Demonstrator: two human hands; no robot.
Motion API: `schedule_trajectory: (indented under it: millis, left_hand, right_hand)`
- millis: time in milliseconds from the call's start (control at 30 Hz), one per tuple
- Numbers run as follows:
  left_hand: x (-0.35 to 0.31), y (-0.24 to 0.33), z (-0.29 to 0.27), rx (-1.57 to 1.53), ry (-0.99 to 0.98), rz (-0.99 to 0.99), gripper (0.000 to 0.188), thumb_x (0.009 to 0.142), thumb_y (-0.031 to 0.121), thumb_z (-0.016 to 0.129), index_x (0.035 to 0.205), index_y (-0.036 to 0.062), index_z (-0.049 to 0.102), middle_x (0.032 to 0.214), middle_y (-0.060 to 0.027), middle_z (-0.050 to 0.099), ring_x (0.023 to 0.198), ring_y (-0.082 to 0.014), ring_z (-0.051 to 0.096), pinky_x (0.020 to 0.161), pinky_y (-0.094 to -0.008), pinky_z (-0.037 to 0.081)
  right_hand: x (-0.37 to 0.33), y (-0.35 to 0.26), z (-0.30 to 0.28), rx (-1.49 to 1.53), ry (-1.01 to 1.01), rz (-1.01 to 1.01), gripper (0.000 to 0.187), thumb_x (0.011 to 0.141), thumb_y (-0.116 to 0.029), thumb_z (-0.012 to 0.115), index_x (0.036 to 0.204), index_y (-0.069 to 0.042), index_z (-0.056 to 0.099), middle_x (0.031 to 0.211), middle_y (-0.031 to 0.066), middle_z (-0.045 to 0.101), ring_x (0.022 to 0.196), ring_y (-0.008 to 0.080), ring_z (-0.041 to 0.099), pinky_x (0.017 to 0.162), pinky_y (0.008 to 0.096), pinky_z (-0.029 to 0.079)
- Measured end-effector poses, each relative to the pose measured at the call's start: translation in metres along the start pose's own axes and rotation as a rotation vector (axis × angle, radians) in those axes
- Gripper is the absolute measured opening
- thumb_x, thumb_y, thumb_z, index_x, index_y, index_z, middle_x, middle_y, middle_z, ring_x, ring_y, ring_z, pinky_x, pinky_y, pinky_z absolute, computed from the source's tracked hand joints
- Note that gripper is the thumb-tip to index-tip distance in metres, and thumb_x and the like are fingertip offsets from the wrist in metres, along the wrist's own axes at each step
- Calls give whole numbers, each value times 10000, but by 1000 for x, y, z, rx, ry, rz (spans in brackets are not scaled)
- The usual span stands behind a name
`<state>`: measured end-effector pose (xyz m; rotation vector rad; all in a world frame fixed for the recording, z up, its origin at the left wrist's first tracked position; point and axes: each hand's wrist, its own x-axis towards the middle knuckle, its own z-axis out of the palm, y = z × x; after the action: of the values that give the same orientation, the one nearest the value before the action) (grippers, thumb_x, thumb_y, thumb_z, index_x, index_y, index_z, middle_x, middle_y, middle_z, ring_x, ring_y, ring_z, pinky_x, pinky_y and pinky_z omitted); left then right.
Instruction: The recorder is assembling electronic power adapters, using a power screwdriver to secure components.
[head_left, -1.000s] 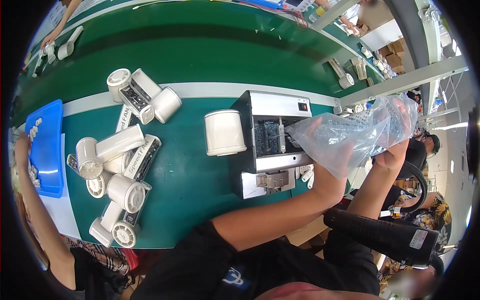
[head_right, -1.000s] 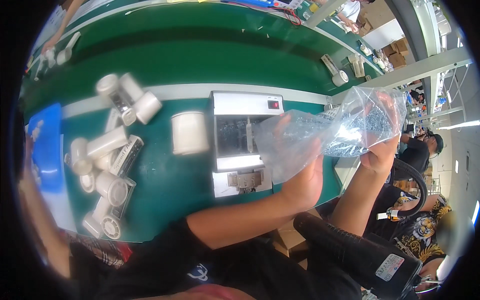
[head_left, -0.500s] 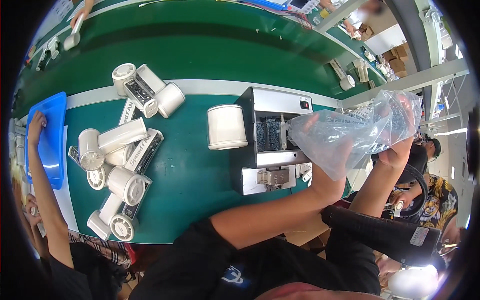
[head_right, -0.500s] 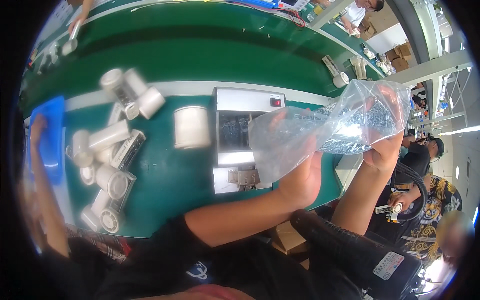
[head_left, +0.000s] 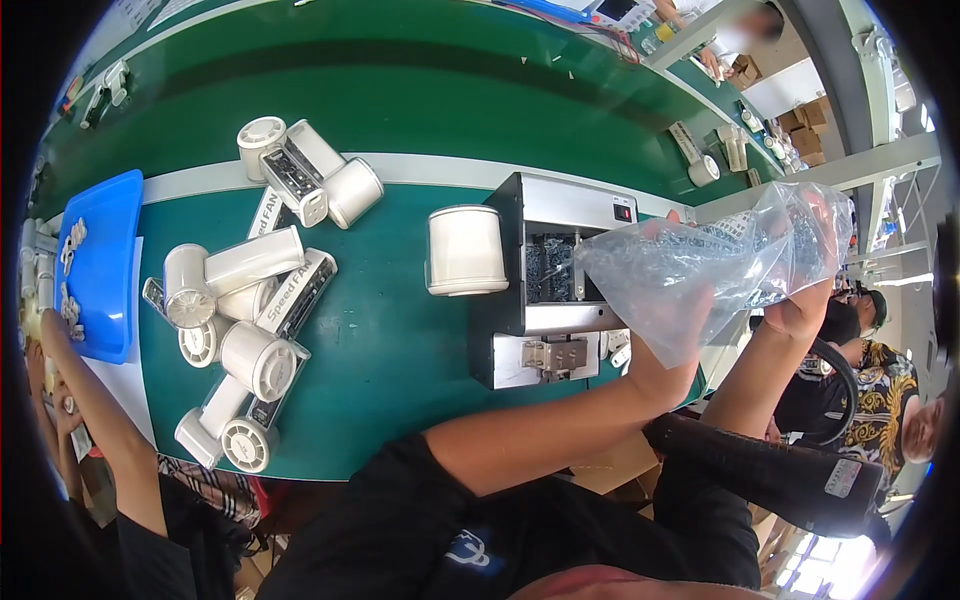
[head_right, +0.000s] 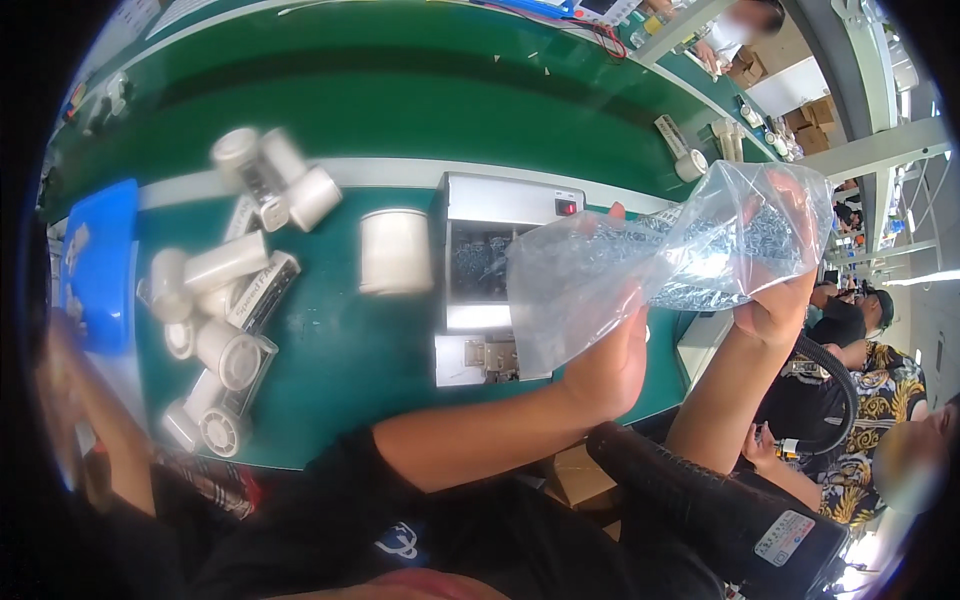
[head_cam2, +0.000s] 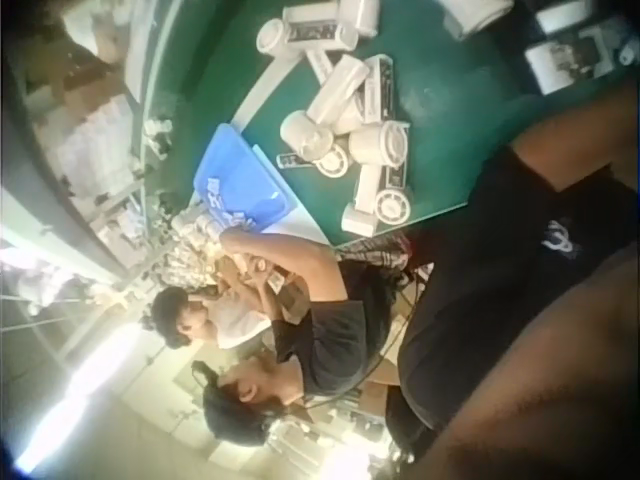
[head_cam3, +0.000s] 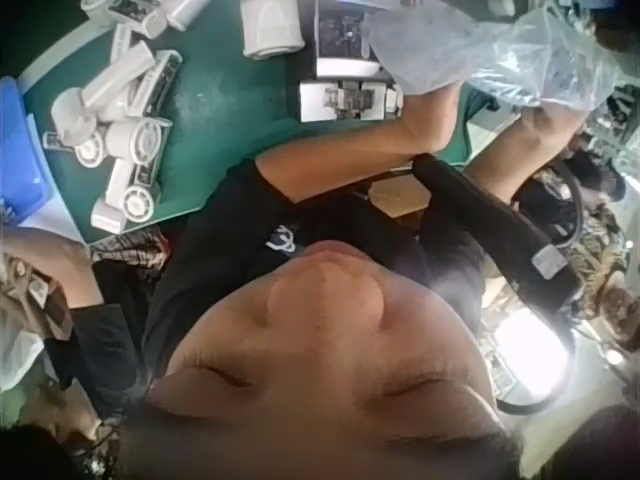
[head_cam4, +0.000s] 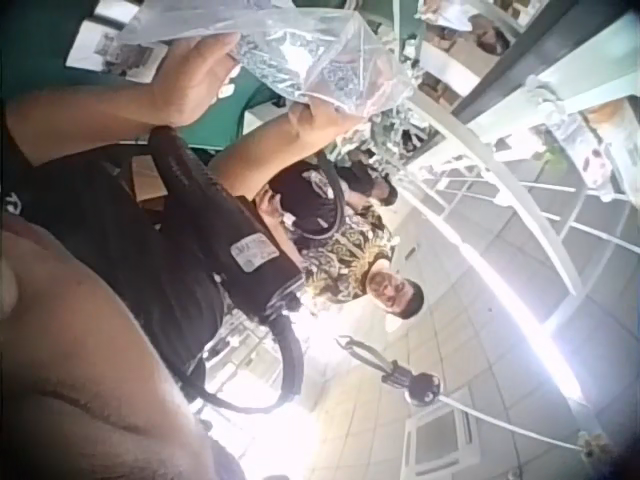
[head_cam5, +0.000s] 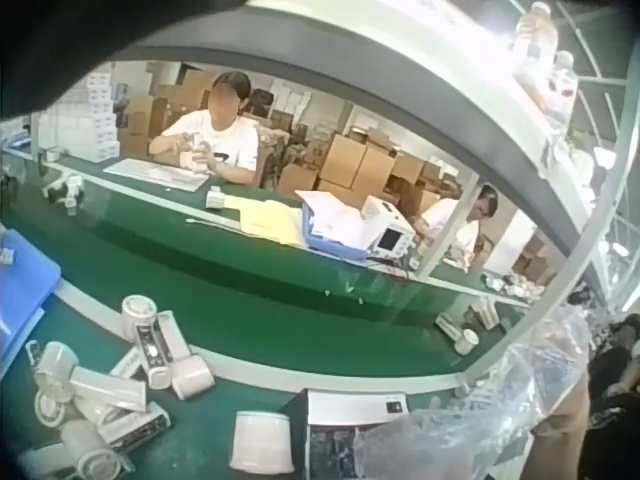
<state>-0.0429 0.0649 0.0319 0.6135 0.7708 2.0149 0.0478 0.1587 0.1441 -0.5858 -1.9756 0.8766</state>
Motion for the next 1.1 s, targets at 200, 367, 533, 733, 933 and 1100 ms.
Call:
schedule_trajectory:
  millis: [200,367,533,733,933,1100]
  left_hand:
    - [15,20,-14,1021,-5,534,581,785,52,591,1281,-57,310,1167,-164,455,1024,-237,466,953,-341,318]
    - [12,10,4,-77,185,124,427,786,47,587,1169,-70,436,1154,-163,459,1003,-249,463,899,-345,365]
    - [2,5,-2,179,100,207,337,802,-18,529,1134,-52,478,1174,-197,475,964,-315,489,849,-370,396]
    - [4,9,-5,402,57,449,300,803,-93,473,1096,-50,520,1157,-244,512,898,-370,516,784,-391,423]
    - [6,2,-3,221,68,200,342,805,-18,520,1141,-59,467,1205,-191,486,963,-280,502,854,-346,393]
    - [14,1,-6,359,98,378,399,811,25,555,1190,-26,440,1243,-164,455,1026,-268,484,922,-350,361]
  right_hand:
    - [1,1,7,62,14,8,753,583,-42,697,1259,71,384,1068,113,527,933,190,535,808,277,429]
    - [4,3,17,41,47,-75,735,573,-41,717,1238,59,421,1066,105,527,946,192,533,824,294,430]
    - [5,2,14,53,23,6,727,575,-62,726,1228,57,431,1050,99,530,943,190,532,819,291,427]
    - [6,0,14,34,-18,-19,758,579,-118,744,1238,61,415,1023,103,524,921,182,524,797,275,418]
    - [7,6,11,-18,-36,-126,767,579,-167,740,1231,75,415,1012,106,526,912,178,513,790,266,399]
    - [6,1,13,-17,-3,-49,756,572,-140,734,1228,70,420,1020,103,530,918,185,522,804,275,410]
